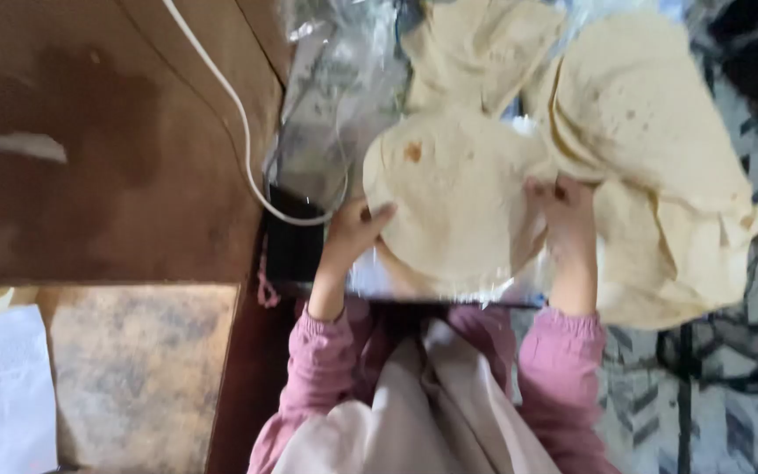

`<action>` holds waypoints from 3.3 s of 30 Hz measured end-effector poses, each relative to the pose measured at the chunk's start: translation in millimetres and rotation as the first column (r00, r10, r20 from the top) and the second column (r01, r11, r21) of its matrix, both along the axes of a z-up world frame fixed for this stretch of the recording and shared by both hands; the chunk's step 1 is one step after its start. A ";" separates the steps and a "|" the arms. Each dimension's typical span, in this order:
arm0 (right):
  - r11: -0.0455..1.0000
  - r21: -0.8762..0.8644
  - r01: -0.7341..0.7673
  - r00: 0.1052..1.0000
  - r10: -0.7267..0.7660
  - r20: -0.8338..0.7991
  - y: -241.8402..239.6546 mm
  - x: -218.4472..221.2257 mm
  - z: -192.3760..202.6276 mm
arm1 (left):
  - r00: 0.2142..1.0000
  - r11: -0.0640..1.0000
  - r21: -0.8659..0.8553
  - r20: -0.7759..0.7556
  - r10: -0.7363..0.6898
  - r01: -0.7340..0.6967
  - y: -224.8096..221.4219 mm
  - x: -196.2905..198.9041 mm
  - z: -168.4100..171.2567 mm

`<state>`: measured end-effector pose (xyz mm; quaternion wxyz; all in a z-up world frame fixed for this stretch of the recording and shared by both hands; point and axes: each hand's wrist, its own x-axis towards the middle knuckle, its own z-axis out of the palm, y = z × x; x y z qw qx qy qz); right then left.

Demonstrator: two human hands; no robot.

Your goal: The person packs flatbread into a plastic bag by hand, placing one piece at a time onto a stack inside the bag.

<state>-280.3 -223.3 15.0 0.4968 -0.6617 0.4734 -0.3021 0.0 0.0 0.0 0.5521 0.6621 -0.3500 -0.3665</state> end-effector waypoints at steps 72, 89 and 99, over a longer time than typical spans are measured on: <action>0.955 0.216 -0.203 0.978 0.188 0.089 -44.8 58.7 75.5 | 0.973 0.983 -0.082 0.149 0.177 -0.166 -115.9 80.2 8.4; 0.987 0.159 -0.001 0.993 -0.018 0.118 4.6 -9.3 36.3 | 0.981 0.995 0.075 -0.179 0.074 -0.062 -13.1 45.2 11.6; 0.989 0.140 -0.038 0.938 -0.012 0.346 45.4 -39.8 30.9 | 0.963 0.999 -0.003 -0.265 0.052 -0.055 37.2 -0.8 16.1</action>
